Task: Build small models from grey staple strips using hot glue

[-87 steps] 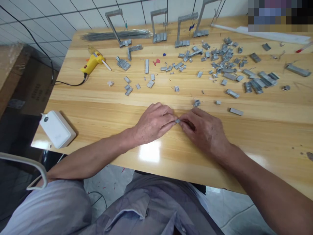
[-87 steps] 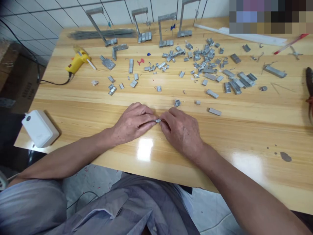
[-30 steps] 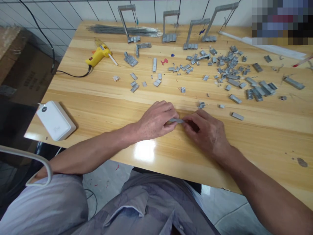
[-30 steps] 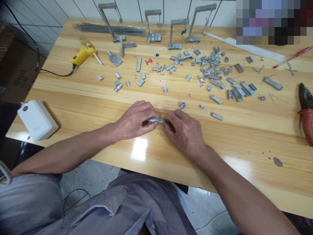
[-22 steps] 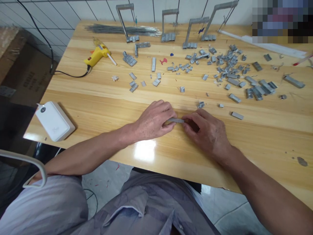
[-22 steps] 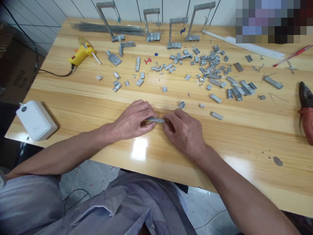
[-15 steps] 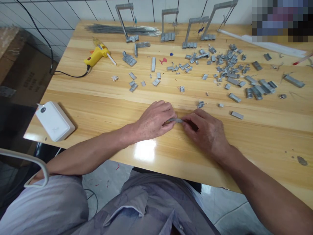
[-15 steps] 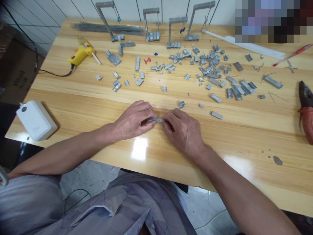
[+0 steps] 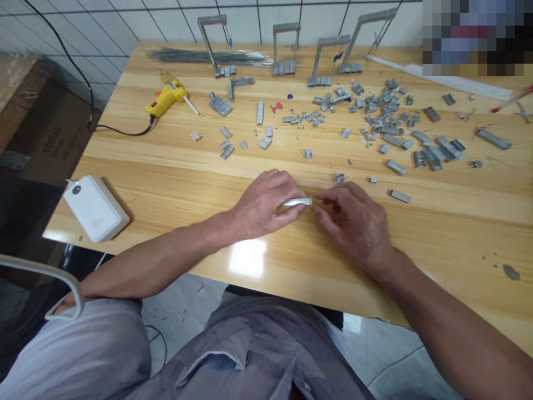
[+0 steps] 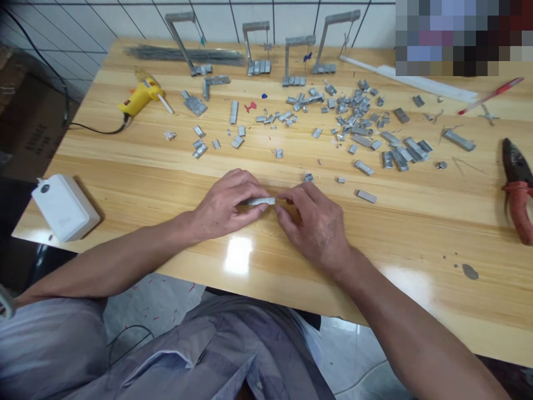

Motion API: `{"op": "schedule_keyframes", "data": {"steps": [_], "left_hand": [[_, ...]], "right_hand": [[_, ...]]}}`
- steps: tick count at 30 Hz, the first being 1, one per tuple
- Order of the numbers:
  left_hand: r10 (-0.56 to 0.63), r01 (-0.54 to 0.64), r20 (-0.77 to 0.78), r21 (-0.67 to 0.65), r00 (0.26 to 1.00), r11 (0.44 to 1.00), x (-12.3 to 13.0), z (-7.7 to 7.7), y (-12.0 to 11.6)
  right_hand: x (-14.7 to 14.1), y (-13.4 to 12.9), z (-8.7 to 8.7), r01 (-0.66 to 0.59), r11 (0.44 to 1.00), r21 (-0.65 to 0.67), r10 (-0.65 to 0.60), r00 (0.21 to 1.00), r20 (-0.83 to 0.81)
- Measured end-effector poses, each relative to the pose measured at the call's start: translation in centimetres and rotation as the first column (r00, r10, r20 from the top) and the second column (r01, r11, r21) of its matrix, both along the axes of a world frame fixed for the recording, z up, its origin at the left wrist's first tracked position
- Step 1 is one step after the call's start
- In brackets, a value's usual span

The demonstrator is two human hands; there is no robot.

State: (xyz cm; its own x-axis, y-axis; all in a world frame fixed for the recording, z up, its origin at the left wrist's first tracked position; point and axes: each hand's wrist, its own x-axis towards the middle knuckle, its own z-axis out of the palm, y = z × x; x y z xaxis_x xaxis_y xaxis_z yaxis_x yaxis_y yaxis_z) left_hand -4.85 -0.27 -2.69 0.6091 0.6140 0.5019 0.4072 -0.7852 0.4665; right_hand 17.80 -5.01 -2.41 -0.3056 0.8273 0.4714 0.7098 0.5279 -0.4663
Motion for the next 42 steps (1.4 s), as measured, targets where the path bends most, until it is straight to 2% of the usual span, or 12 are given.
{"op": "schedule_keyframes", "data": {"steps": [3,6,11,16,19,21,26,30,37,42], "left_hand": [[0.013,-0.007,0.078,-0.079,0.997,0.997,0.0,0.7,0.0],[0.013,0.023,0.149,-0.24,0.989,0.971,0.0,1.1,-0.1],[0.044,0.065,0.188,-0.534,0.981,0.843,0.0,1.4,-0.3],[0.039,0.108,0.204,-0.659,0.978,0.744,-0.3,1.7,-0.2],[0.063,0.088,0.188,-0.699,0.98,0.709,-0.5,1.7,-0.1],[0.065,0.071,0.17,-0.685,0.983,0.725,-0.6,1.6,-0.2],[0.022,0.072,0.175,-0.51,0.984,0.857,-0.4,1.3,-0.3],[0.059,0.02,0.155,-0.46,0.986,0.887,-0.3,1.3,-0.4],[0.083,-0.009,0.148,-0.444,0.985,0.896,-0.4,1.4,-0.3],[0.041,0.014,0.142,-0.365,0.989,0.931,-0.3,1.3,-0.3]], "right_hand": [[0.2,0.1,0.4,-0.017,1.0,0.02,0.018,0.999,-0.046],[0.1,0.1,0.5,-0.08,0.997,0.015,0.081,0.995,-0.06],[-0.2,0.2,0.6,-0.135,0.99,0.036,0.137,0.987,-0.088],[-0.1,0.4,0.6,-0.109,0.994,-0.029,0.104,0.984,-0.146],[0.1,0.5,0.7,-0.083,0.991,-0.108,0.059,0.976,-0.21],[0.1,0.5,0.8,-0.057,0.984,-0.171,0.011,0.965,-0.261],[0.1,0.5,1.2,-0.016,0.954,-0.299,-0.095,0.931,-0.353],[0.1,0.5,1.1,-0.043,0.94,-0.339,-0.095,0.921,-0.379],[0.2,0.6,0.5,-0.084,0.983,-0.161,0.026,0.944,-0.33],[0.1,0.9,0.2,-0.097,0.989,-0.116,0.062,0.961,-0.27]]}}
